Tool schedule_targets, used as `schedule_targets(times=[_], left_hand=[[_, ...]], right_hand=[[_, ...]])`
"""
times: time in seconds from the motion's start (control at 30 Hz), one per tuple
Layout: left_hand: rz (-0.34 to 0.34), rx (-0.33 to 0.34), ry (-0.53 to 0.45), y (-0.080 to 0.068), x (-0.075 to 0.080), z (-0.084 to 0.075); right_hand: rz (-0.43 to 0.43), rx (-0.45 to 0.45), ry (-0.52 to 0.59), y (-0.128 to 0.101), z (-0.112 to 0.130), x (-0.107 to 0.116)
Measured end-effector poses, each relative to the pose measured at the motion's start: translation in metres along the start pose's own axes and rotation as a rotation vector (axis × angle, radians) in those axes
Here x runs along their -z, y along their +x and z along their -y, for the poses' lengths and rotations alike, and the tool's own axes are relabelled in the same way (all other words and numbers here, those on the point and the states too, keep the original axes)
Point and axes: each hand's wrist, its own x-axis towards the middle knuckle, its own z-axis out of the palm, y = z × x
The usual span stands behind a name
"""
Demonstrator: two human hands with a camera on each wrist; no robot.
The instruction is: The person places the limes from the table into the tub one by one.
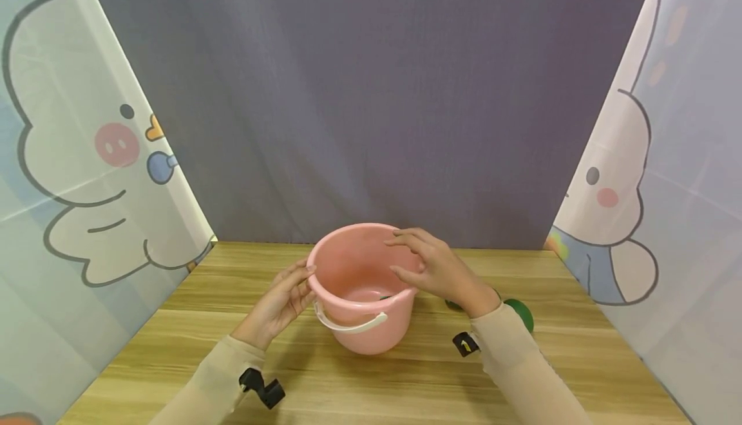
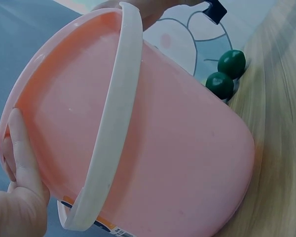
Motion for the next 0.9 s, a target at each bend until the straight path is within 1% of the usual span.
schedule_targets(times=[0.2,0.33,0.53,0.9], left_hand=[[-0.011,0.002,-0.001,0.0,0.0,-0.001],[-0.024,0.001,0.008,0.001,0.0,-0.001],[-0.026,0.001,0.004,0.001,0.0,0.0],[-0.016,0.012,-0.008,0.002,0.0,0.0]], right_hand=[[0.002,-0.028,-0.029,-0.004,-0.002,0.003],[0.012,-0.049,-0.028,-0.006,-0.001,0.005],[0.005,-0.033,-0.027,-0.006,-0.001,0.008],[0.019,-0.06,-0.035,-0.013,-0.002,0.017]])
